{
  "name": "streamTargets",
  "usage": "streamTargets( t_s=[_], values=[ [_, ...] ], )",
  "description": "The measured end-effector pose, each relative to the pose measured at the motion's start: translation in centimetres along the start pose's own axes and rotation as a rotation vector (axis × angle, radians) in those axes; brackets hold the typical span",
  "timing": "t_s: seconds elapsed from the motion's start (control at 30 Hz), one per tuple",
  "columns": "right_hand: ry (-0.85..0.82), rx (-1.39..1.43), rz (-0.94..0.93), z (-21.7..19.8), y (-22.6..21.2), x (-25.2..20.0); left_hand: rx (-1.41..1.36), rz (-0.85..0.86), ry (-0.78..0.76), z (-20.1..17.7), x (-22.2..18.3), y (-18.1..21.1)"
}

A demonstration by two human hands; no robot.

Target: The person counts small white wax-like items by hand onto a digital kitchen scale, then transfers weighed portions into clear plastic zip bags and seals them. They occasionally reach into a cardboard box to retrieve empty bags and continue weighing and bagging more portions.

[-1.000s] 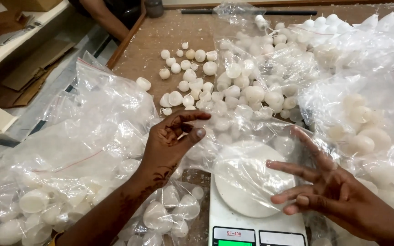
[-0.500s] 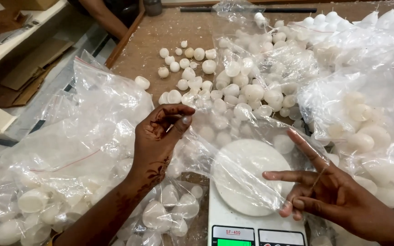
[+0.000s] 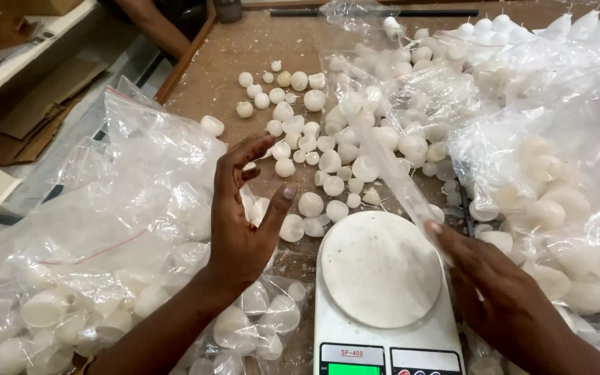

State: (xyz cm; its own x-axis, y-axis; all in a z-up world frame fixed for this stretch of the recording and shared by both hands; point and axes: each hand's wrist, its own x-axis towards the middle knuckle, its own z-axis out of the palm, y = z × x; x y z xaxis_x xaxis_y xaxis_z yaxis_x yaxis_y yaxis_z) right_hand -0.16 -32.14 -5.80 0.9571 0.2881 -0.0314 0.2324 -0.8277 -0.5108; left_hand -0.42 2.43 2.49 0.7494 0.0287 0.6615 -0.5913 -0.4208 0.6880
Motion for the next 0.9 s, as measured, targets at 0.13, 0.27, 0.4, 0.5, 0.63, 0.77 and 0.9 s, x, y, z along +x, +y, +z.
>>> streamTargets(
  t_s=[0.13, 0.27, 0.4, 0.5, 0.63, 0.77, 0.9],
  values=[
    [0.151, -0.248, -0.457, -1.1, -3.2, 0.3, 0.217, 0.259, -0.106, 0.8, -1.3, 0.5],
    [0.209, -0.49, -0.726, -0.9, -3.6, 0.0, 0.18, 0.413, -0.436, 2.0, -2.4, 2.4],
    [0.14, -0.404, -0.735, -1.8, -5.8, 0.0, 0.265, 0.43, -0.626, 2.8, -3.2, 2.8],
    [0.181, -0.391, -0.793, -1.5, -5.4, 0.2, 0.296, 0.413, -0.605, 2.9, -2.8, 2.7],
    [0.139, -0.331, -0.824, -1.1, -4.7, 0.1, 0.373, 0.378, -0.703, 3.2, -3.1, 2.5],
    [0.065, -0.317, -0.923, -1.0, -4.6, -0.2, 0.39, 0.503, -0.702, 3.4, -4.0, 2.3],
    [0.045, -0.259, -0.921, -1.0, -4.8, -0.6, 0.348, 0.552, -0.675, 3.4, -3.6, 3.2]
  ],
)
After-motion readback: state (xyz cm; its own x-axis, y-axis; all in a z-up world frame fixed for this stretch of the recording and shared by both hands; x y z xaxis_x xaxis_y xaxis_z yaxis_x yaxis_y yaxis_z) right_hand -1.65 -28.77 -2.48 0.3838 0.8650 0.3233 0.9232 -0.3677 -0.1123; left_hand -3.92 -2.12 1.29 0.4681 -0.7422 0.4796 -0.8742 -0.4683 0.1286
